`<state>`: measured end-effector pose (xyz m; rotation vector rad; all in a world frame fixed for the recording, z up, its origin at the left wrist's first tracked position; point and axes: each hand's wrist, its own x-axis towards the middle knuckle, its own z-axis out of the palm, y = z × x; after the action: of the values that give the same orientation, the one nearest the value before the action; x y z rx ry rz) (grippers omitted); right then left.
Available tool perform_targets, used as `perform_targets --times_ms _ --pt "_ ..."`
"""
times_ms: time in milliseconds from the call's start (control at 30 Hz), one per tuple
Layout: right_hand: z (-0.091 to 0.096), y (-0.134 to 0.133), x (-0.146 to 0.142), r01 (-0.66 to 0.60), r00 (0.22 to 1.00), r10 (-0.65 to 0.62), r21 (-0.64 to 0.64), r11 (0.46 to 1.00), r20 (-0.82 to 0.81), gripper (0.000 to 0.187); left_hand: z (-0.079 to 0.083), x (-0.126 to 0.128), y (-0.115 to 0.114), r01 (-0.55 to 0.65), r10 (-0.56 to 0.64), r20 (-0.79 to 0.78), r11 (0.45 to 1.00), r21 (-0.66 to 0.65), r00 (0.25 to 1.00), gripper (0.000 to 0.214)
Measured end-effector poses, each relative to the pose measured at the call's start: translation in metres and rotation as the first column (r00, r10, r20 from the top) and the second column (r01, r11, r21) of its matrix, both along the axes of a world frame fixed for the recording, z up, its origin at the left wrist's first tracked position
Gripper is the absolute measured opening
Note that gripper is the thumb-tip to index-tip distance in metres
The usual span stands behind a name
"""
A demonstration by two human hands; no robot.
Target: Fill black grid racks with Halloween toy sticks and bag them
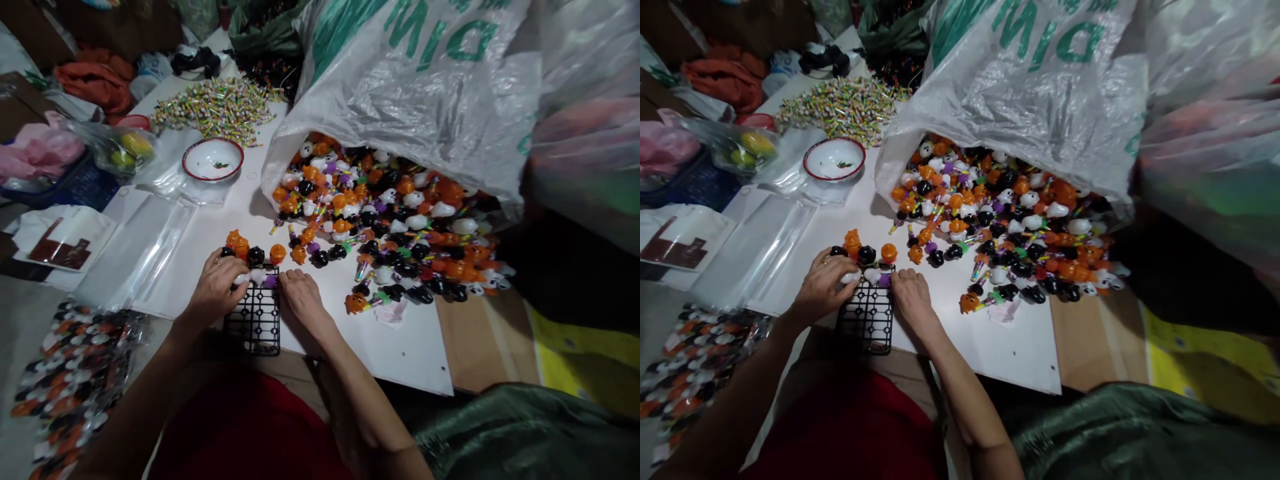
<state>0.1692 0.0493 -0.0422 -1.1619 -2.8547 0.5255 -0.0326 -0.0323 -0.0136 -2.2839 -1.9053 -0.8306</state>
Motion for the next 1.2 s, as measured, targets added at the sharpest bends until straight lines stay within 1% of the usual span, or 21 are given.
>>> perform_targets --times_ms 100,167,233,333,400,467,500,533,600,633,667,700,767,833,900,933,1000,1033,1100,1167,1200 --pt "0.0 0.004 -0.006 0.067 0.964 -0.103 -0.149 0.987 -0.247 0.019 0.002 -0.001 -0.001 0.011 -0.011 -0.008 1.0 -0.017 1.0 0.003" --pt "-0.004 0.003 -0.01 0.059 0.865 -0.19 -0.282 0.958 -0.464 0.022 0.002 -0.001 0.0 0.013 -0.013 -0.026 1.0 -0.012 1.0 0.006" --pt "-0.011 -0.005 -0.019 0.031 0.742 -0.281 -0.388 0.921 -0.609 0.017 0.001 0.0 0.001 0.008 -0.007 -0.059 1.0 0.014 0.998 0.013" --pt "-0.021 -0.021 -0.031 0.007 0.61 -0.353 -0.441 0.898 -0.71 0.016 -0.003 0.007 0.003 -0.028 0.038 -0.154 0.997 0.07 0.987 0.025" --pt "-0.023 -0.025 -0.029 -0.042 0.586 -0.312 -0.412 0.91 -0.748 0.021 -0.006 0.013 0.004 -0.054 0.078 -0.209 0.991 0.119 0.975 0.024" --pt "-0.018 -0.016 -0.016 -0.105 0.637 -0.219 -0.365 0.925 -0.739 0.023 -0.008 0.018 0.006 -0.067 0.101 -0.222 0.985 0.158 0.97 0.016" --pt "-0.013 -0.004 -0.006 -0.101 0.683 -0.178 -0.332 0.938 -0.708 0.023 -0.009 0.019 0.006 -0.071 0.107 -0.214 0.983 0.17 0.971 0.012" --pt "-0.007 0.012 0.003 -0.058 0.741 -0.15 -0.285 0.957 -0.654 0.023 -0.01 0.02 0.007 -0.077 0.114 -0.204 0.981 0.179 0.972 0.01" --pt "0.007 0.055 0.018 0.125 0.863 -0.162 -0.11 0.986 -0.479 0.025 -0.01 0.022 0.008 -0.101 0.138 -0.185 0.976 0.194 0.973 0.008" --pt "0.013 0.08 0.021 0.205 0.915 -0.185 0.02 0.979 -0.359 0.027 -0.009 0.023 0.008 -0.117 0.153 -0.179 0.973 0.2 0.972 0.007" --pt "0.018 0.104 0.021 0.239 0.952 -0.202 0.147 0.96 -0.232 0.029 -0.009 0.023 0.009 -0.133 0.17 -0.174 0.969 0.206 0.97 0.007" --pt "0.022 0.127 0.019 0.208 0.976 -0.187 0.238 0.949 -0.108 0.03 -0.009 0.024 0.011 -0.15 0.187 -0.172 0.966 0.211 0.967 0.007" --pt "0.026 0.159 0.012 0.12 0.988 -0.143 0.315 0.941 0.052 0.029 -0.009 0.027 0.013 -0.181 0.221 -0.166 0.958 0.224 0.961 0.007" --pt "0.027 0.165 0.008 0.106 0.993 -0.119 0.316 0.943 0.023 0.026 -0.011 0.029 0.016 -0.207 0.251 -0.16 0.946 0.248 0.955 0.006" --pt "0.022 0.144 0.011 0.2 0.969 -0.153 0.246 0.948 -0.195 0.023 -0.013 0.03 0.017 -0.215 0.263 -0.159 0.94 0.266 0.952 0.006" --pt "0.018 0.124 0.013 0.251 0.923 -0.188 0.155 0.956 -0.336 0.022 -0.014 0.03 0.017 -0.216 0.265 -0.159 0.938 0.271 0.951 0.007" --pt "0.003 0.075 0.014 0.262 0.771 -0.289 -0.131 0.956 -0.567 0.022 -0.017 0.03 0.017 -0.221 0.269 -0.159 0.938 0.268 0.95 0.008" --pt "-0.007 0.05 0.011 0.199 0.701 -0.339 -0.284 0.938 -0.627 0.022 -0.017 0.029 0.016 -0.225 0.27 -0.155 0.94 0.258 0.95 0.008" --pt "-0.028 0.006 -0.002 0.084 0.63 -0.44 -0.507 0.858 -0.64 0.019 -0.018 0.026 0.014 -0.228 0.264 -0.143 0.947 0.224 0.954 0.01" --pt "-0.047 -0.017 -0.02 0.086 0.552 -0.568 -0.635 0.768 -0.611 0.018 -0.019 0.024 0.012 -0.213 0.239 -0.132 0.959 0.185 0.962 0.014" --pt "-0.053 -0.022 -0.029 0.099 0.506 -0.614 -0.666 0.74 -0.606 0.018 -0.019 0.023 0.012 -0.202 0.225 -0.129 0.965 0.17 0.966 0.015"
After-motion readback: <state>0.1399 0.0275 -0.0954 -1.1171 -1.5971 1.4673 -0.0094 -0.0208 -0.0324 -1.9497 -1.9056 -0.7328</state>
